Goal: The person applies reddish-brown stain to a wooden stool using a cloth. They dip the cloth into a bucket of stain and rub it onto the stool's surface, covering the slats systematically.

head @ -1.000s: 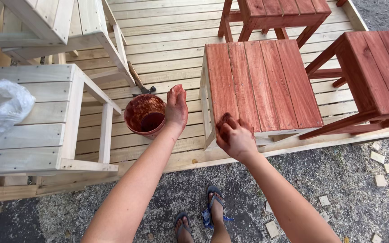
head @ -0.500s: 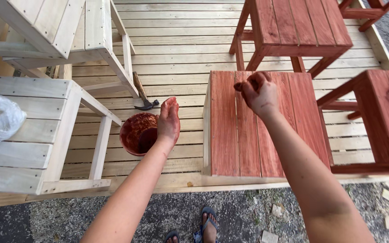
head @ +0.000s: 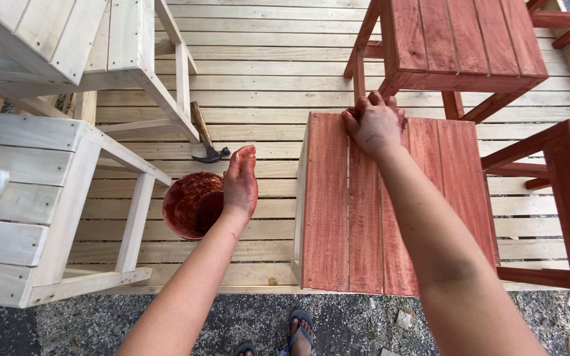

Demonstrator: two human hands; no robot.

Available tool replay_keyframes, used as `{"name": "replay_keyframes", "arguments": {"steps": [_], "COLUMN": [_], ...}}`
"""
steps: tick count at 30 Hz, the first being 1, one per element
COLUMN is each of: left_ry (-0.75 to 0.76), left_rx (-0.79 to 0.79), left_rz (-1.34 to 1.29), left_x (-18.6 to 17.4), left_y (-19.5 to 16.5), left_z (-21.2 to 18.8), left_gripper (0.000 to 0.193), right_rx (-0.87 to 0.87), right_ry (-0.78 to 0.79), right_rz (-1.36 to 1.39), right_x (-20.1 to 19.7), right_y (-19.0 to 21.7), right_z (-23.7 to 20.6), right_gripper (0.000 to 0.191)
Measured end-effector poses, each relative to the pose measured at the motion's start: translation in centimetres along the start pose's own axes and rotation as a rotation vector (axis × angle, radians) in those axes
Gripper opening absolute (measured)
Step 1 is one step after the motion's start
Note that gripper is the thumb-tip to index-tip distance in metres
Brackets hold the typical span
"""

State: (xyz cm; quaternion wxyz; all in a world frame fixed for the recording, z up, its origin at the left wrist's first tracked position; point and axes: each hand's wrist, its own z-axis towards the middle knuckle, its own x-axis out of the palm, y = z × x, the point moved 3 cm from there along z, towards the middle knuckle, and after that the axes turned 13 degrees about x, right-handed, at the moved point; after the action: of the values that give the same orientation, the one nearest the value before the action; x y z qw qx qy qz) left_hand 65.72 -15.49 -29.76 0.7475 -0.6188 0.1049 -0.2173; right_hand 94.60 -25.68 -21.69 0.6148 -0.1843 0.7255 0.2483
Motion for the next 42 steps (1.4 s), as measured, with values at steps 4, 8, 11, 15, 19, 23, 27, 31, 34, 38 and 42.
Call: {"name": "replay_keyframes", "arguments": {"steps": [4, 8, 11, 15, 19, 23, 27, 31, 34, 38, 42], "left_ry": [0.062, 0.067, 0.048, 0.054, 0.088, 0.087, 0.153, 0.214, 0.226, 0.194, 0.104], "left_rx": [-0.004, 0.008, 0.026, 0.019, 0.046, 0.063, 0.077, 0.037, 0.029, 0.042, 0.021], "left_rz": [0.154, 0.242, 0.184, 0.190, 0.279, 0.299, 0.431, 0.357, 0.327, 0.304, 0.094], "left_x": [-0.1, 0.0, 0.4, 0.9, 1.2, 1.4, 1.6, 1.8, 1.6, 1.3, 1.3], "left_y": [-1.5, -3.1, -3.9, -4.5, -4.9, -5.4, -6.4, -7.2, -7.4, -6.4, -4.5], "left_z": [-0.7, -1.3, -1.7, -3.2, -5.1, -6.7, -8.2, -9.0, -9.3, -8.7, -7.4], "left_gripper": [0.038, 0.036, 0.035, 0.033, 0.031, 0.030, 0.032, 0.035, 0.036, 0.037, 0.035], "right_rx": [-0.030, -0.018, -0.054, -0.091, -0.081, -0.089, -0.071, -0.092, -0.141, -0.156, -0.172], "right_ry": [-0.130, -0.082, -0.129, -0.191, -0.174, -0.208, -0.216, -0.260, -0.253, -0.170, -0.197], "right_rz": [0.032, 0.054, 0.061, 0.083, 0.119, 0.156, 0.125, 0.093, 0.141, 0.265, 0.326], "right_x": [0.1, 1.0, 1.5, 2.5, 3.4, 3.6, 3.7, 3.3, 2.8, 2.0, 1.1], "right_y": [0.2, -0.5, -1.5, -2.7, -3.8, -4.4, -4.8, -5.0, -5.5, -6.7, -8.1], "right_z": [-1.0, -4.5, -7.5, -12.5, -17.7, -22.8, -27.5, -31.5, -33.6, -33.7, -30.9], "right_gripper": [0.048, 0.039, 0.038, 0.035, 0.028, 0.025, 0.025, 0.022, 0.022, 0.020, 0.016]}}
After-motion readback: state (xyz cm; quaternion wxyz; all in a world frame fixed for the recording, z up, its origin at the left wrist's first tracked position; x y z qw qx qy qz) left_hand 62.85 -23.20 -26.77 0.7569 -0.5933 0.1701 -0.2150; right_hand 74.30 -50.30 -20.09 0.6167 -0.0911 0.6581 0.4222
